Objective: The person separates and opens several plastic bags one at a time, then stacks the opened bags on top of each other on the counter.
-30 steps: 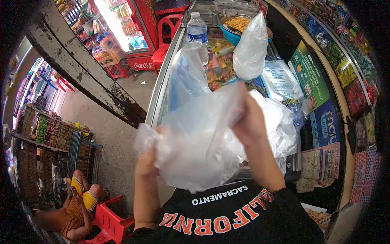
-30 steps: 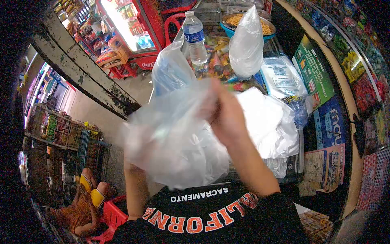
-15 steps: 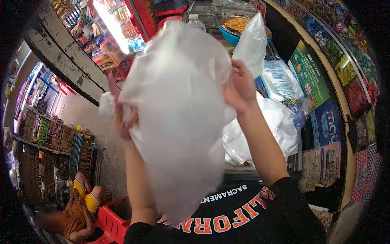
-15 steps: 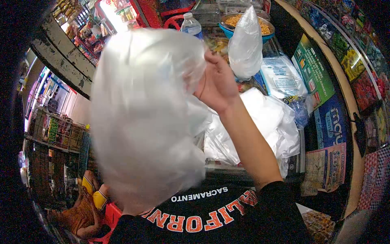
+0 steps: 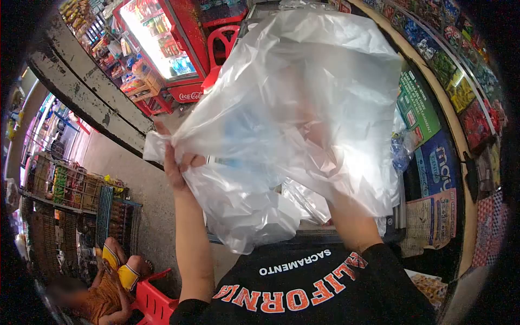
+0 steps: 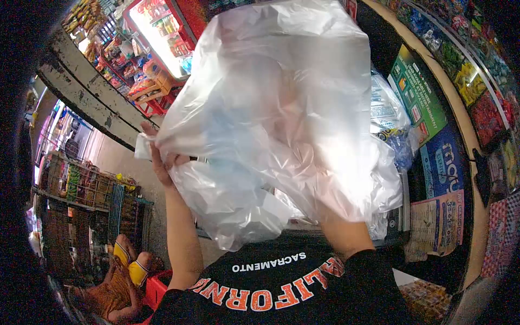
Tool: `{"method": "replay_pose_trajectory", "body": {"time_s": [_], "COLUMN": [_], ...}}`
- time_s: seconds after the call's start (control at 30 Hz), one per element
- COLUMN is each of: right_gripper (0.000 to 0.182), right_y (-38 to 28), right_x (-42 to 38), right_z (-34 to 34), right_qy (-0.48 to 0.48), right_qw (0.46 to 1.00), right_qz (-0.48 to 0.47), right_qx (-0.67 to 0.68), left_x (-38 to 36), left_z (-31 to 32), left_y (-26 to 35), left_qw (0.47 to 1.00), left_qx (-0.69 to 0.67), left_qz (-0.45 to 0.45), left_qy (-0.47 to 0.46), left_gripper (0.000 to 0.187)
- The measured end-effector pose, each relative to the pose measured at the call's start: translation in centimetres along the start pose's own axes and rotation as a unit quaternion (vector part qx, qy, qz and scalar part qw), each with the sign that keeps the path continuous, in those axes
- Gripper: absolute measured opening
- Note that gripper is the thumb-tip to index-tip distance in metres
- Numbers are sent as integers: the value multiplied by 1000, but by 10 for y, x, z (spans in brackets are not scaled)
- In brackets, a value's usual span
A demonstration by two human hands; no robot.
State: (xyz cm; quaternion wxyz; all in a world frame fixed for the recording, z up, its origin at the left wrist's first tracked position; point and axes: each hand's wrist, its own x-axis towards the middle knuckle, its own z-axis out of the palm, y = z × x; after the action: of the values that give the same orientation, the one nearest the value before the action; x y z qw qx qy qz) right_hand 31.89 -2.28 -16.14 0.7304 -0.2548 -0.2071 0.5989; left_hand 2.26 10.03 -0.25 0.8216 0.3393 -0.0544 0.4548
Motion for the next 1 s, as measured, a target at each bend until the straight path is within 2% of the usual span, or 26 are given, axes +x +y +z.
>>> {"method": "replay_pose_trajectory", "body": {"time_s": [0.07,0.17,0.23,0.3,0.33,0.37,0.43,0.47,0.5,0.53,0.57,0.63,0.67,0.7,0.77,0.8,0.87,0.9,0.97,1.0], "right_gripper": [36,37,37,38,38,38,38,39,39,39,39,40,40,40,51,51,55,55,53,49], "right_y": [9,22,29,31,31,52,65,73,82,92,85,87,89,82,48,48,55,46,11,-8], "right_x": [4,28,45,60,63,21,29,31,21,-16,20,5,6,1,-6,3,18,14,-6,-20], "right_z": [0,15,26,38,42,30,38,43,42,28,40,32,30,43,85,71,25,28,58,79], "right_qy": [25,62,86,106,115,126,149,162,175,187,197,213,221,221,270,267,246,246,216,246], "right_qw": [998,988,976,961,952,942,919,906,891,877,862,829,812,813,789,789,773,774,805,844], "right_qz": [-16,-46,-64,-82,-89,-96,-107,-114,-121,-126,-132,-145,-152,-150,12,10,-165,-162,-267,-215], "right_qx": [-52,-132,-187,-243,-270,-297,-349,-375,-400,-425,-449,-495,-518,-518,-551,-553,-560,-561,-484,-426], "left_x": [4,8,7,5,-1,-5,-16,-24,-32,-40,-49,-47,-51,-52,-51,-51,-58,-60,-60,-67], "left_z": [-3,-3,-20,-17,-13,-29,-83,-94,-102,-112,-137,-136,-134,-135,-138,-140,-146,-132,-70,-51], "left_y": [0,-5,-16,-26,-35,-38,-52,-57,-61,-66,-72,-71,-75,-75,-78,-73,-61,-54,-27,-15], "left_qw": [997,997,995,991,972,971,955,955,896,803,803,653,623,622,589,589,593,593,792,811], "left_qx": [-68,-77,-90,-24,27,27,172,171,351,518,518,737,769,769,796,796,797,796,552,523], "left_qz": [6,-6,-21,-50,-64,-64,-165,-168,-213,-251,-253,-169,-137,-139,-124,-121,-108,-110,-207,-205], "left_qy": [-37,-9,-24,119,226,228,176,176,168,154,154,43,46,47,69,71,51,52,157,162], "left_gripper": [46,47,47,47,42,42,41,41,40,40,40,33,27,27,30,30,31,31,35,38]}}
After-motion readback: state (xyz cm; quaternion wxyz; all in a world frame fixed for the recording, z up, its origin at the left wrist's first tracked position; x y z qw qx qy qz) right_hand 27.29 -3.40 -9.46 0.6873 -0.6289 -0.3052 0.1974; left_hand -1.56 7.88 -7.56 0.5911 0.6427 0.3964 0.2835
